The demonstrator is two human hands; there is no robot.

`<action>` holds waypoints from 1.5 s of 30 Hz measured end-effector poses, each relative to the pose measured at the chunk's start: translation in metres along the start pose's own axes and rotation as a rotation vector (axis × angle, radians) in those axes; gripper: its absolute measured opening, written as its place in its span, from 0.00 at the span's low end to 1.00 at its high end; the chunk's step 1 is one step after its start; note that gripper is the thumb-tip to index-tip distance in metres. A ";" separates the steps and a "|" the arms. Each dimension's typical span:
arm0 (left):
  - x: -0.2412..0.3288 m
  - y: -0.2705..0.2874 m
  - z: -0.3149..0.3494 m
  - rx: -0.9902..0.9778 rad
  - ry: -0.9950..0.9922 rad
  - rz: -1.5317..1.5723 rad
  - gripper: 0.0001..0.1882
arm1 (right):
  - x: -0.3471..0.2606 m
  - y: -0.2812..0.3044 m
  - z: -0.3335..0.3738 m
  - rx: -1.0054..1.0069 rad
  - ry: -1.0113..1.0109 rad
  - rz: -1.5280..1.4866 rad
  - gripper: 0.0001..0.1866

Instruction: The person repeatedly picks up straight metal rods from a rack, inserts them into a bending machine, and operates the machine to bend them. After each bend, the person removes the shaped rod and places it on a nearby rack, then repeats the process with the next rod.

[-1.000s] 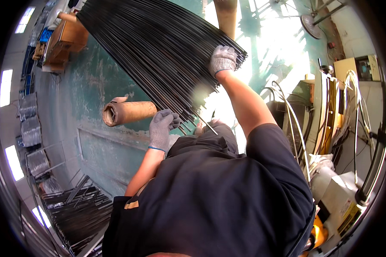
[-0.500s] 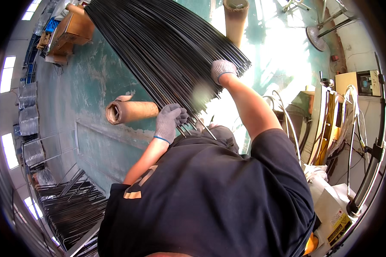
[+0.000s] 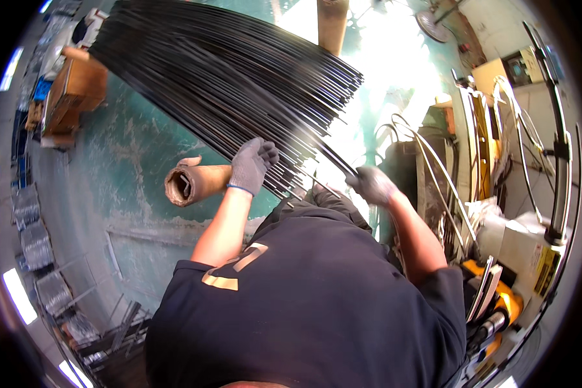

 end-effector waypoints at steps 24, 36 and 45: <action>0.039 -0.191 0.089 -0.729 0.106 0.107 0.07 | 0.284 -0.286 0.389 1.332 -0.947 0.116 0.09; -0.225 -0.354 0.241 -1.120 0.457 -0.185 0.14 | 0.373 -0.264 0.394 1.717 0.807 -2.519 0.10; -0.233 -0.471 0.204 -1.325 0.453 -0.183 0.20 | 0.441 -0.228 0.510 2.433 0.313 -2.374 0.10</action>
Point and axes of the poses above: each hand's wrist, its own z-axis away from the middle knuckle, its own y-axis out of the back of the hand, x = y × z, the point moved 1 cm from there along -z, towards the middle knuckle, and after that the axes turned 2 degrees about -y, right-handed, at the moved point
